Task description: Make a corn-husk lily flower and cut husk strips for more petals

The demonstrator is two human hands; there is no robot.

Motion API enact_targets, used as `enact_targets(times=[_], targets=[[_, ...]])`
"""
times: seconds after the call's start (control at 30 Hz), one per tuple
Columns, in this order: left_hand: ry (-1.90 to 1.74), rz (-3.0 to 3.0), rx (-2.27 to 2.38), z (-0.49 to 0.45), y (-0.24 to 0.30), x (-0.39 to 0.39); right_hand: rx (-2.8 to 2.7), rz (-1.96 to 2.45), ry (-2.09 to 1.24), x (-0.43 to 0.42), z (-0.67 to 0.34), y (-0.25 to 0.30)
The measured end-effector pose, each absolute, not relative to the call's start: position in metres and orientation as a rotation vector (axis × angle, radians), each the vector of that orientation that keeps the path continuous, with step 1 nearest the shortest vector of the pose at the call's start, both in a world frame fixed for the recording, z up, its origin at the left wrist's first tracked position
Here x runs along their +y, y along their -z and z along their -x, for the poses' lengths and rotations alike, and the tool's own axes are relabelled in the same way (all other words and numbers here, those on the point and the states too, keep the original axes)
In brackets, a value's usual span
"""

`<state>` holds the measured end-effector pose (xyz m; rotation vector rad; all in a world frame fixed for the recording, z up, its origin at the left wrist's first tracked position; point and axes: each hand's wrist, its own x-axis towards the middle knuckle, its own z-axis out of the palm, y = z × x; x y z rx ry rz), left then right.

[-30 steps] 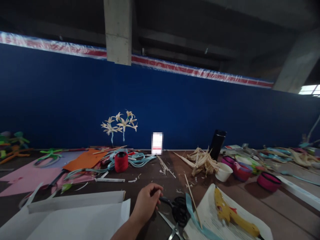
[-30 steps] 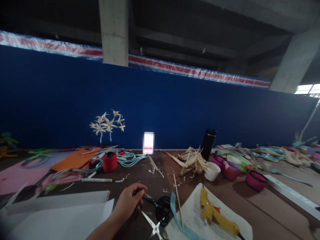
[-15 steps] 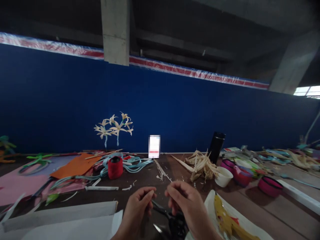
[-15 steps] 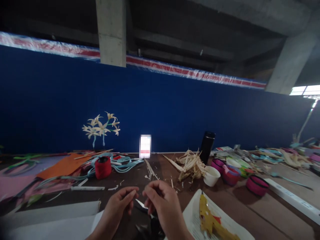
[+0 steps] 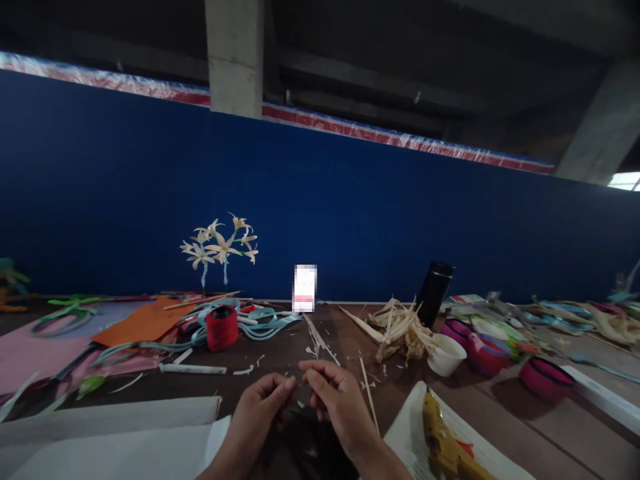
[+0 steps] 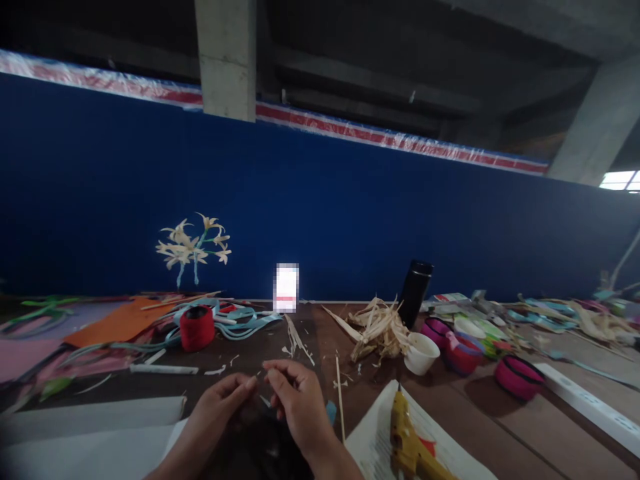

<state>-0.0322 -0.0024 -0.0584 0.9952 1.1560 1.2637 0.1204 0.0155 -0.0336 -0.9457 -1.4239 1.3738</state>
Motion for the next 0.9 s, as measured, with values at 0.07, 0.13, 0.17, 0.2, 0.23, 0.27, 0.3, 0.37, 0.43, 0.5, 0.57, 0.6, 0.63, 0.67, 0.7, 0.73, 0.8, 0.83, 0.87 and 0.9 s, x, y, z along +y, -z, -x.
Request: enact_targets(times=[0.07,0.13,0.17,0.2,0.23,0.27,0.3,0.37,0.43,0.5,0.57,0.6,0.63,0.67,0.7,0.73,0.8,0.83,0.87,0.9], targets=[[-1.247,-1.011,1.169,0.031,0.058,-0.002,-1.461,0.950,-1.386,0.015,-0.119,0.034],[-1.232,-1.049,1.208,0.031,0.058,-0.001,-1.476,0.968,-1.407,0.015,-0.118,0.035],[-1.222,-1.073,1.229,0.032,0.059,-0.001,-1.473,0.979,-1.411,0.015,-0.116,0.036],[-1.207,-1.105,1.247,0.032,0.061,-0.001,-1.467,0.991,-1.412,0.015,-0.115,0.037],[-1.192,-1.142,1.262,0.033,0.062,-0.001,-1.462,1.002,-1.411,0.015,-0.114,0.038],[-1.178,-1.181,1.283,0.034,0.064,-0.001,-1.457,1.010,-1.406,0.015,-0.114,0.039],[-1.166,-1.215,1.308,0.034,0.065,-0.002,-1.454,1.018,-1.401,0.015,-0.113,0.039],[-1.142,-1.262,1.359,0.034,0.065,-0.003,-1.456,1.043,-1.395,0.016,-0.114,0.041],[-1.122,-1.271,1.408,0.033,0.062,-0.006,-1.457,1.085,-1.391,0.016,-0.115,0.042],[-1.105,-1.277,1.446,0.031,0.056,-0.009,-1.451,1.121,-1.402,0.016,-0.117,0.041],[-1.096,-1.285,1.479,0.030,0.051,-0.011,-1.445,1.128,-1.420,0.015,-0.118,0.040],[-1.096,-1.287,1.490,0.030,0.049,-0.011,-1.444,1.123,-1.428,0.015,-0.119,0.039],[-1.096,-1.287,1.501,0.030,0.047,-0.012,-1.444,1.119,-1.434,0.015,-0.120,0.038],[-1.099,-1.288,1.508,0.030,0.046,-0.012,-1.442,1.118,-1.442,0.014,-0.120,0.038],[-1.103,-1.289,1.510,0.030,0.045,-0.012,-1.438,1.119,-1.453,0.014,-0.120,0.037],[-1.103,-1.289,1.504,0.031,0.043,-0.012,-1.430,1.119,-1.464,0.014,-0.121,0.036],[-1.102,-1.274,1.477,0.031,0.042,-0.011,-1.406,1.093,-1.506,0.013,-0.122,0.035],[-1.095,-1.255,1.459,0.031,0.042,-0.011,-1.389,1.061,-1.542,0.013,-0.122,0.035],[-1.087,-1.230,1.436,0.031,0.042,-0.011,-1.366,1.016,-1.584,0.013,-0.122,0.034],[-1.072,-1.200,1.410,0.031,0.043,-0.010,-1.343,0.965,-1.629,0.012,-0.122,0.034]])
